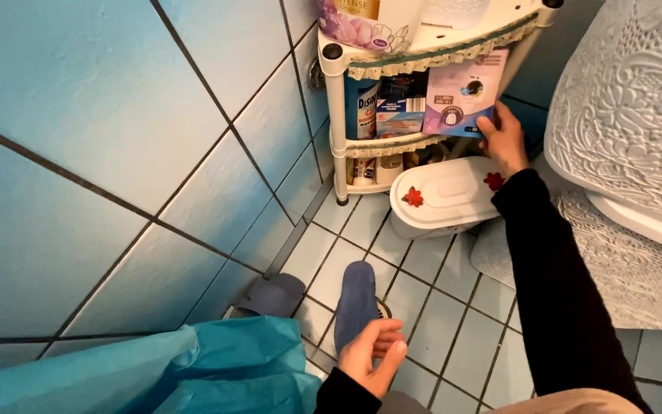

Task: Organizing and placing various cleaning products and toiletries on shelves and surfaces in a bathroom

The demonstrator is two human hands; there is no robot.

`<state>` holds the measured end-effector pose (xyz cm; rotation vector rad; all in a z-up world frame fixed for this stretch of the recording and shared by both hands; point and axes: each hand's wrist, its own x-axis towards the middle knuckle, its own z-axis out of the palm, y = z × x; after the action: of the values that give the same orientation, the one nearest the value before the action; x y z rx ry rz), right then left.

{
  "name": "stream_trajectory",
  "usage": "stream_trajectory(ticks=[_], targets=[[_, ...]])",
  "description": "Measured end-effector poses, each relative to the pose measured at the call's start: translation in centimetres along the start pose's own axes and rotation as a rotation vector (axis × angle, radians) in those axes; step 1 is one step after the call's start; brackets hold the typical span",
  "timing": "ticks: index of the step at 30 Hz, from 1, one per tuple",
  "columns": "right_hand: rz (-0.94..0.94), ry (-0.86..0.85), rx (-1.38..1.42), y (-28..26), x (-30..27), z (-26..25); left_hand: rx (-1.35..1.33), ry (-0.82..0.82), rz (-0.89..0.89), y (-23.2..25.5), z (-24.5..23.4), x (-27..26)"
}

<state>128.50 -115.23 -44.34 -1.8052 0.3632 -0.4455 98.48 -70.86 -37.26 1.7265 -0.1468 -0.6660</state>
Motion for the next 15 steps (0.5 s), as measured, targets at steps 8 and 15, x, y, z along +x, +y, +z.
stream_trajectory(ticks=[8,15], targets=[[-0.002,0.002,-0.191,-0.6,1.9,1.7,-0.018,-0.066,-0.122,2.3,-0.3,-0.2],[-0.100,0.108,-0.248,-4.9,-0.9,4.1,0.025,-0.031,-0.160,1.1,-0.2,0.3]])
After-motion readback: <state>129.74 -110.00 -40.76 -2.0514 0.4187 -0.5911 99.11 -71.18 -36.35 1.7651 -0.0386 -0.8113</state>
